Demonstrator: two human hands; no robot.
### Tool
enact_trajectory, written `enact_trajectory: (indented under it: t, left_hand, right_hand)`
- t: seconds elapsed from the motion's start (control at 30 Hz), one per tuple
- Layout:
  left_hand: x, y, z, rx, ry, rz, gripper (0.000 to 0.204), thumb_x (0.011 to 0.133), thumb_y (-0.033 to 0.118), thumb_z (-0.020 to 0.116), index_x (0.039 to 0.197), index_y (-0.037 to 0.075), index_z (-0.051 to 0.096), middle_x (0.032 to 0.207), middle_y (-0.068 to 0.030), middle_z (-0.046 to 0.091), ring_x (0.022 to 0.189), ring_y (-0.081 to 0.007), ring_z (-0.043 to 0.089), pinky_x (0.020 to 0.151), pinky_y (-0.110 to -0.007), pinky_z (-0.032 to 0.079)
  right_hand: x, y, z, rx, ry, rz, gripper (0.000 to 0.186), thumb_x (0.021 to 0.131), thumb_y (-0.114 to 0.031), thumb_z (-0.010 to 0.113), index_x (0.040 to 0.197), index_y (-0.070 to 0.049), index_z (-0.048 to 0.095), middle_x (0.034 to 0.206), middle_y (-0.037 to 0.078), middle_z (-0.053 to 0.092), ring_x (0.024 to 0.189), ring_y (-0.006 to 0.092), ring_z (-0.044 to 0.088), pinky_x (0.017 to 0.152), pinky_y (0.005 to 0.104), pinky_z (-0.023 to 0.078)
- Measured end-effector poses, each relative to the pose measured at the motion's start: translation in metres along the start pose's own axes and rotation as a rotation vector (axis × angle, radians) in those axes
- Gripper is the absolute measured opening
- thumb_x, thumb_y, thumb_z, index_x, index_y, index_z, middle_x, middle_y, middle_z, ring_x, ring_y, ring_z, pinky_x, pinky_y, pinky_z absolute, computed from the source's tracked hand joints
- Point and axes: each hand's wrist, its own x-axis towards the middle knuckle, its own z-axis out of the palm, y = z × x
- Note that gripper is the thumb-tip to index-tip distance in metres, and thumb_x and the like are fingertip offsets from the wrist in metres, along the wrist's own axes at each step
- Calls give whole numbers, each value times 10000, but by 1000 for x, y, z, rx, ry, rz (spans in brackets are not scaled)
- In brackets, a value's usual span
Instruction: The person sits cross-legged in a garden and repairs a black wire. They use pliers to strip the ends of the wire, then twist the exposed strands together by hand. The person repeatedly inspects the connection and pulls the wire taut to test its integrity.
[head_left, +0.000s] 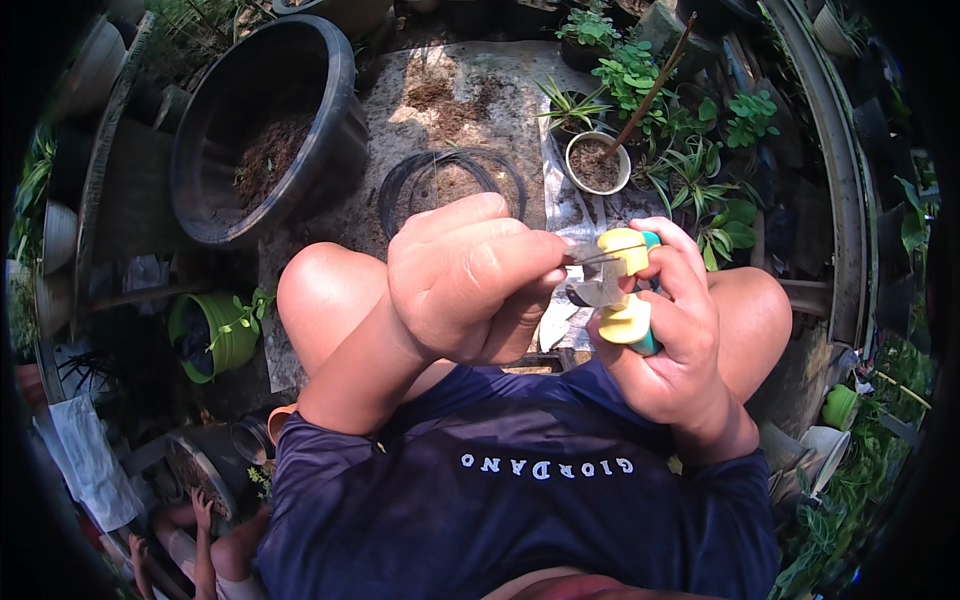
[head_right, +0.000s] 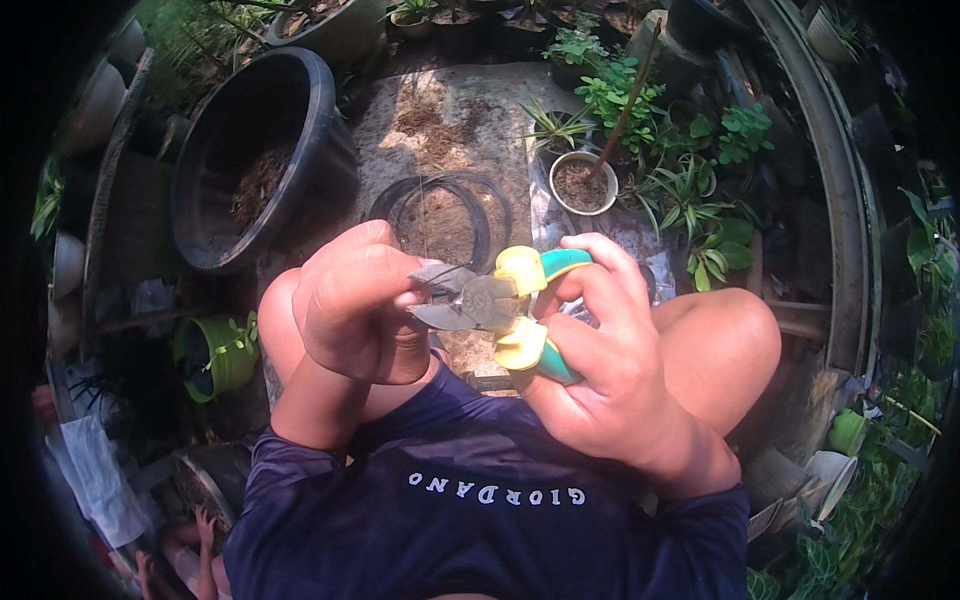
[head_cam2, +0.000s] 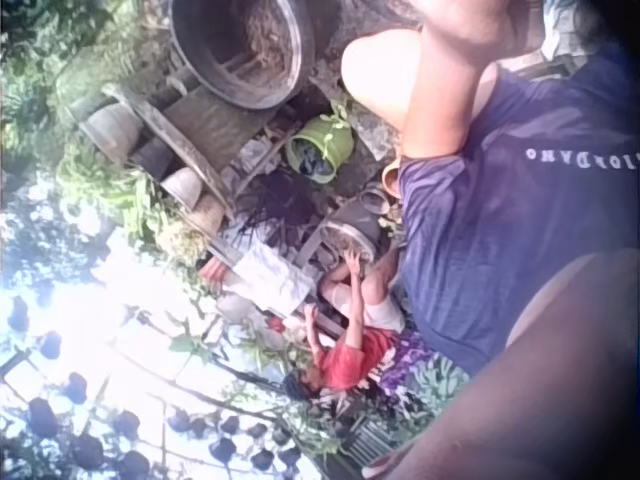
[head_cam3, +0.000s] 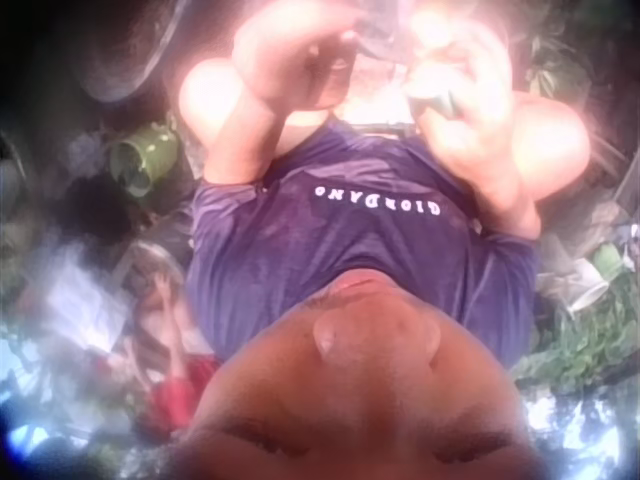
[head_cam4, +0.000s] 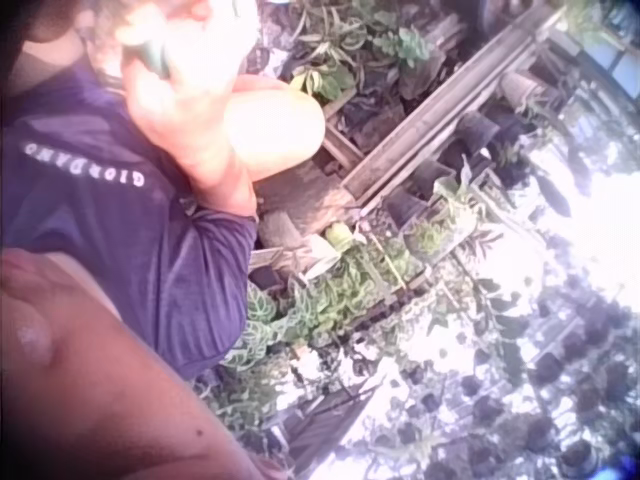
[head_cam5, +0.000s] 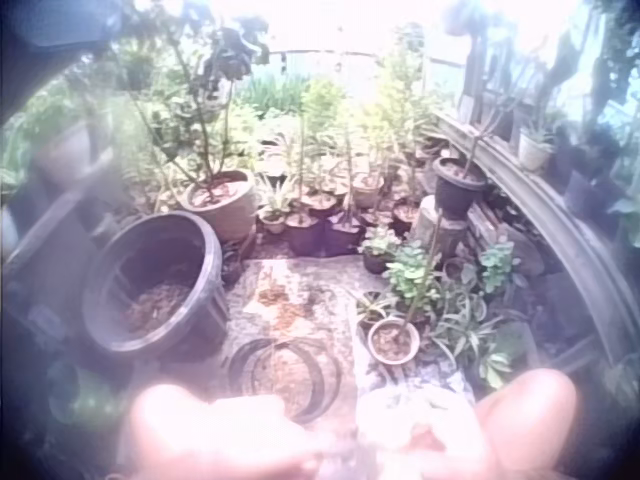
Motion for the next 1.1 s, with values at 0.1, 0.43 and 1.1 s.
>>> enact_trajectory:
  t: [0.1, 0.43, 1.1]
  left_hand:
    - [-1, 0, -1, 9, 0, 19, 234, 750, -12, 705, 970, -3, 625, 642, -69, 606, 452, -187, 501, 416, -290, 385]
    - [-8, 7, -10, 99, -50, 25, 344, 671, -25, 694, 997, 21, 596, 659, -53, 609, 462, -174, 487, 418, -275, 395]
    - [-9, 11, -12, 222, -52, 62, 291, 711, 14, 711, 979, 14, 599, 631, -38, 577, 461, -166, 475, 405, -269, 378]
  right_hand:
    - [-1, -3, 0, -25, -4, -3, 157, 714, -96, 760, 808, -22, 660, 845, 113, 567, 878, 335, 555, 939, 492, 440]
    - [-5, -8, 9, -192, 150, -51, 221, 529, -30, 728, 677, -49, 566, 720, 62, 493, 744, 309, 517, 829, 447, 457]
    - [-17, -1, 18, -110, 166, -100, 260, 529, -9, 728, 715, -20, 547, 684, 85, 451, 688, 306, 507, 698, 389, 492]
